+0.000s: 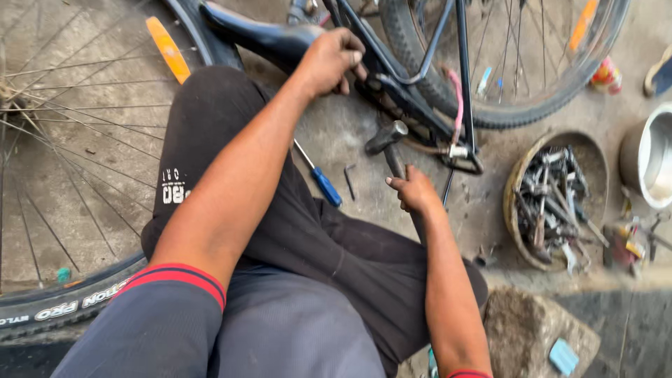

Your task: The person sits on the ground beside a bicycle lying on its side and works on the frame near the seat tube, holding the frame with one hand while striking and pressing the area with a hammer, and at times uses a screwdriver on the frame. They reposition the bike and continue hammering the same area.

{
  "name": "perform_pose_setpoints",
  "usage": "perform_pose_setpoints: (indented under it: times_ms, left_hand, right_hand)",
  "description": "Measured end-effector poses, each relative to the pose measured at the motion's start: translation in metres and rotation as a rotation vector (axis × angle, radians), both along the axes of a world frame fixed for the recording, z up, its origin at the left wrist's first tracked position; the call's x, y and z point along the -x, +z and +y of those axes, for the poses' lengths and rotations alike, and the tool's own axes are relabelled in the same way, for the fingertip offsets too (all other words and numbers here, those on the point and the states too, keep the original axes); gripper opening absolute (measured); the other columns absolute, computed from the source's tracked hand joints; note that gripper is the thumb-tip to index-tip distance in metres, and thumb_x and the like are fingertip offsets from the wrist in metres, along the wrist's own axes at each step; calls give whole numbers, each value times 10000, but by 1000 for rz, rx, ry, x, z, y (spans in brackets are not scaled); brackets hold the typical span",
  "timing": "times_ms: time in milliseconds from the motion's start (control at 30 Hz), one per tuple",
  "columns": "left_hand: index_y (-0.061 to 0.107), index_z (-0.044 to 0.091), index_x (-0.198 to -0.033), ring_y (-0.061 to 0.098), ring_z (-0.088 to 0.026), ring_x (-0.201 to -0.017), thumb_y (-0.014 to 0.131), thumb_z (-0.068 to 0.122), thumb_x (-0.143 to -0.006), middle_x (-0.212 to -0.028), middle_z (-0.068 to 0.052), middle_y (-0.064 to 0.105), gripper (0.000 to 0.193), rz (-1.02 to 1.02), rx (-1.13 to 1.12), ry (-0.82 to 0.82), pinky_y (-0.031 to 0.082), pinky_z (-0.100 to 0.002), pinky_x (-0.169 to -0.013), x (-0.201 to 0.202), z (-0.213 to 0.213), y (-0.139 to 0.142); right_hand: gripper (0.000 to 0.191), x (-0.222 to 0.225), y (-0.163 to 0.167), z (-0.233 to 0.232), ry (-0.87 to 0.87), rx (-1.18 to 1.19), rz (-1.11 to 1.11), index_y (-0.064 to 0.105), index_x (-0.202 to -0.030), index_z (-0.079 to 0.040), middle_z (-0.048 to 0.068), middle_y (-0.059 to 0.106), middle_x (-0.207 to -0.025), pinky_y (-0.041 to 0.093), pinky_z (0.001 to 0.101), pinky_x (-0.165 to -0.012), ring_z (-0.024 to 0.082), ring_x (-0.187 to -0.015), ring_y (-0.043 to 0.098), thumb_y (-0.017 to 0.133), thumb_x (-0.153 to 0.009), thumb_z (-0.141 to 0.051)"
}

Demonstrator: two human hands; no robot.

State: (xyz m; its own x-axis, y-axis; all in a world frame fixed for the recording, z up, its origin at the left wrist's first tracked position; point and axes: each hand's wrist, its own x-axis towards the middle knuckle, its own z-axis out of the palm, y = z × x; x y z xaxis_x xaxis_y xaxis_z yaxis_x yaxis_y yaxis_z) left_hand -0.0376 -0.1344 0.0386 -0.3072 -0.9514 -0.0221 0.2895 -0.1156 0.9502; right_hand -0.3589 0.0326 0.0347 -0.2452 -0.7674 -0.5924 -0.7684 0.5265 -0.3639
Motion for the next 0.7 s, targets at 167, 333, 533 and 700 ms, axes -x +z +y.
perform_pose_setpoints:
  times_ms: [167, 333, 533, 700]
  left_hand:
    - [590, 10, -1160, 621, -137, -467, 566, 107, -1013, -858, -115, 771, 178, -32, -25, -14, 458, -292, -396, 1, 4, 1]
    - [572, 17, -1171, 650, -154, -473, 549, 115, -1012, -841, -111, 775, 188, -24, -23, -29, 484, -291, -403, -1, 0, 6]
    - [574, 22, -1187, 654, -174, -470, 580, 124, -982, -833, -117, 768, 229, -25, -33, -47, 484, -311, -398, 1, 3, 5]
    - [583, 33, -1216, 684, -167, -527, 580, 149, -990, -882, -93, 781, 254, -69, -17, -68, 492, -306, -439, -5, 0, 9]
  right_hand:
    - [466, 23, 9, 8, -48, -117, -189, 559, -1233, -133, 150, 644, -782, 514, 405, -544, 249, -654, 628, 761, -852, -310]
    - [443, 29, 6, -8, 446, 140, 654, 672, -1166, -77, 180, 683, -1096, 499, 531, -803, 405, -989, 650, 814, -848, -351]
    - [513, -12, 3, -10, 646, 730, 632, 596, -1340, -55, 155, 637, -1282, 528, 466, -895, 354, -1079, 623, 764, -921, -298]
    - [824, -12, 23, -29, 783, 664, 724, 501, -1513, 10, 167, 530, -1461, 460, 482, -997, 361, -1275, 495, 747, -876, -451]
